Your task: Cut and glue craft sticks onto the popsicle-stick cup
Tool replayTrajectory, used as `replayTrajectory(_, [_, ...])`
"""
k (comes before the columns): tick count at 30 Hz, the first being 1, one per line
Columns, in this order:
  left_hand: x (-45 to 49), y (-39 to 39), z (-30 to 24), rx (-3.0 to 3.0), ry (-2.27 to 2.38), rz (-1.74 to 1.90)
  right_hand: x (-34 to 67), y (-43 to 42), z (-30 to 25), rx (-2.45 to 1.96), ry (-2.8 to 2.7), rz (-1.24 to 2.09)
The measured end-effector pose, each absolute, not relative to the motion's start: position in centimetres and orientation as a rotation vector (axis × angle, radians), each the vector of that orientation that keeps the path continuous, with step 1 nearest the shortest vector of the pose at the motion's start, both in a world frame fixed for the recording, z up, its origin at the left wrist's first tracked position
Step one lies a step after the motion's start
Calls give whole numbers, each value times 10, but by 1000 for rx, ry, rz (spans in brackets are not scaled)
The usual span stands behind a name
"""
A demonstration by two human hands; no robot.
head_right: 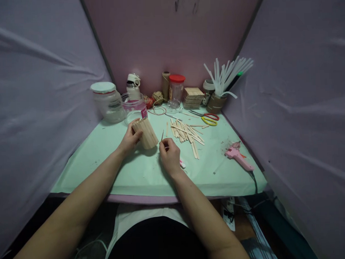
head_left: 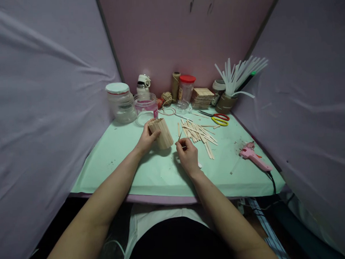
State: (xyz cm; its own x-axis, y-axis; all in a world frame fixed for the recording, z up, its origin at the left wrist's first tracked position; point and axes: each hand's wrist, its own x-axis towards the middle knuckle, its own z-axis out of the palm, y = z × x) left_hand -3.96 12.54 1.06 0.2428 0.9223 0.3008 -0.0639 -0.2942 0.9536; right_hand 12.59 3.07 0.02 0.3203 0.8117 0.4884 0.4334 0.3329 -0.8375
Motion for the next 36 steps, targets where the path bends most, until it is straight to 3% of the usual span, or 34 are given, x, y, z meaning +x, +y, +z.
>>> replayTrajectory(10, [-46, 128, 14, 1456, 849, 1225, 126, 28, 2, -1282, -1260, 451])
replayTrajectory(23, [-51, 133, 14, 1799, 1194, 1679, 129, 28, 2, -1298, -1184, 492])
replayTrajectory(36, [-65, 137, 14, 1717, 979, 1147, 131, 28, -2, -1260, -1163, 522])
